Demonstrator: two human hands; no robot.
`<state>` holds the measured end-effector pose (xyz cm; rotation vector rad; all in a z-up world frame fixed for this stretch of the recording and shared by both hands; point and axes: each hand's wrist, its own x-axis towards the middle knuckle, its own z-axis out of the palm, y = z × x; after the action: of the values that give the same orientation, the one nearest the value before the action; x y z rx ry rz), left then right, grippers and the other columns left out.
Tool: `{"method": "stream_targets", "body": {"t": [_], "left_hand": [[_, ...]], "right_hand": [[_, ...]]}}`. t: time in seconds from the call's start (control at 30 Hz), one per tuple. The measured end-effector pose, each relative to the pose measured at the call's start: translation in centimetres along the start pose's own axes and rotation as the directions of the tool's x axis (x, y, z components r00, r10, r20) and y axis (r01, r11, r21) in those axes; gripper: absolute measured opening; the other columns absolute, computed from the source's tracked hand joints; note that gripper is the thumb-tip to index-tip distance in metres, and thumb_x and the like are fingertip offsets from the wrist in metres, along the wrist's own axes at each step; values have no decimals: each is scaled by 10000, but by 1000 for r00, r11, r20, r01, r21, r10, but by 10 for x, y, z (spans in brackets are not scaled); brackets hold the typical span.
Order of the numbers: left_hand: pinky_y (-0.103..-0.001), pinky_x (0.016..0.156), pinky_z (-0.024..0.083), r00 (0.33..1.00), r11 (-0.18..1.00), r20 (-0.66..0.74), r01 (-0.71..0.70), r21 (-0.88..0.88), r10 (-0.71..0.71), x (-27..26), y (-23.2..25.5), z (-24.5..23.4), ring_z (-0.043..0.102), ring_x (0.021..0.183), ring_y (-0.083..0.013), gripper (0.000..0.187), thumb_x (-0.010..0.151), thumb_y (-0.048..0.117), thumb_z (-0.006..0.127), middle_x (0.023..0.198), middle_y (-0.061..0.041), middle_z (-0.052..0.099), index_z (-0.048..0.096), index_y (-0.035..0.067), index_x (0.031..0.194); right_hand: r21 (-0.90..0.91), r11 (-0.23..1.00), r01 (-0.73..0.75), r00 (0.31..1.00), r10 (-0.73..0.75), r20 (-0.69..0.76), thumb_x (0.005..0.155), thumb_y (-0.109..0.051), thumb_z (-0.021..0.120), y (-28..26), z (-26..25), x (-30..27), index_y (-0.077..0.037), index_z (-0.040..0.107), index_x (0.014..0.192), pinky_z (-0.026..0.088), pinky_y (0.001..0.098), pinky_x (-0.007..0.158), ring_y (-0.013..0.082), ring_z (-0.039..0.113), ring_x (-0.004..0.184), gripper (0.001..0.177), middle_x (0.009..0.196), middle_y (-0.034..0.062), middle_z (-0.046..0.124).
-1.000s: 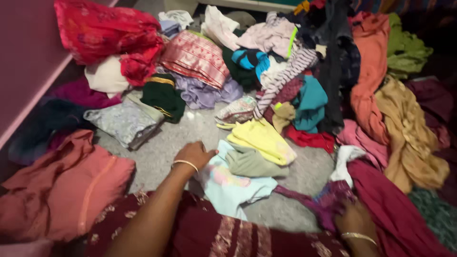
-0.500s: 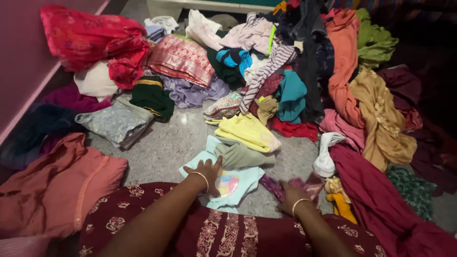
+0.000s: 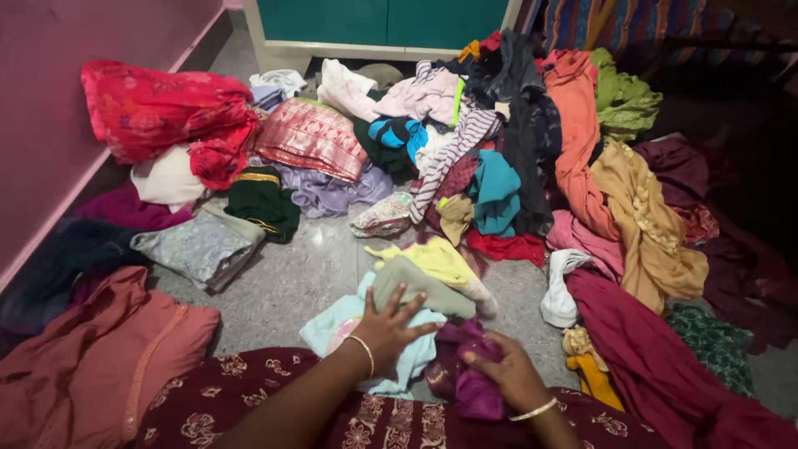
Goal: The person sits on the floor and folds several garments one by one, including a green cloth, a pink top, a light blue top, and a yellow top. Each item is smoothed, folded into a compact rectangle, and placed in a growing stack.
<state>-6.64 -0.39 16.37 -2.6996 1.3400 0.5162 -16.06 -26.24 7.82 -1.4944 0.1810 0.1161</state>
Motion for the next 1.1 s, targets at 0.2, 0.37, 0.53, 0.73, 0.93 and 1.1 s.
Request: {"method": "stream_targets", "body": {"t": [0.2,0.37,0.53,0.73,0.93,1.1], "left_hand": [[-818,1118,109,978,978,-95,174,-114,-185,9,-22,8,90,1561,-433,1050,785,212,802,1713,-131,70,207,433,1622],[-839,1145,100,969,966,-21,242,-95,-245,19,-33,39,140,1571,-442,644,958,322,626,1723,-147,106,384,372,1552],[-820,1153,74,946,952,143,301,-60,-291,16,-33,44,81,1578,-427,822,905,379,683,1722,-154,61,261,383,1611],[-809,1161,76,937,947,193,311,-75,-292,13,-31,38,79,1581,-419,921,880,402,733,1718,-148,75,197,377,1628],[-784,1182,146,904,909,189,405,-99,-383,9,-34,41,255,1541,-383,1001,855,461,756,1645,-135,289,159,335,1648],[-784,1172,162,860,854,196,501,-141,-472,8,-42,43,282,1525,-383,1091,822,554,783,1613,-131,340,121,308,1653]], "right_hand": [[308,905,293,904,-157,-398,879,-68,672,-51,-33,-29,-84,645,1308,595,368,662,219,703,778,430,1034,107,741],[272,748,606,742,-407,-533,1008,-213,660,-117,-87,-64,-126,562,1453,592,373,798,216,684,996,465,1250,64,683],[274,591,759,607,-489,-626,1024,-242,631,-170,-107,-120,-89,559,1431,608,379,809,240,693,995,440,1227,89,680],[161,593,789,507,-482,-714,968,-258,664,-193,-126,-142,-100,500,1459,604,395,800,249,690,995,541,1243,99,667],[137,632,762,494,-431,-755,912,-274,697,-188,-137,-134,-111,441,1486,601,411,791,258,686,996,650,1258,108,654],[136,681,720,501,-374,-781,865,-288,724,-155,-123,-102,-121,392,1509,598,424,783,266,684,996,744,1271,116,643]]}}
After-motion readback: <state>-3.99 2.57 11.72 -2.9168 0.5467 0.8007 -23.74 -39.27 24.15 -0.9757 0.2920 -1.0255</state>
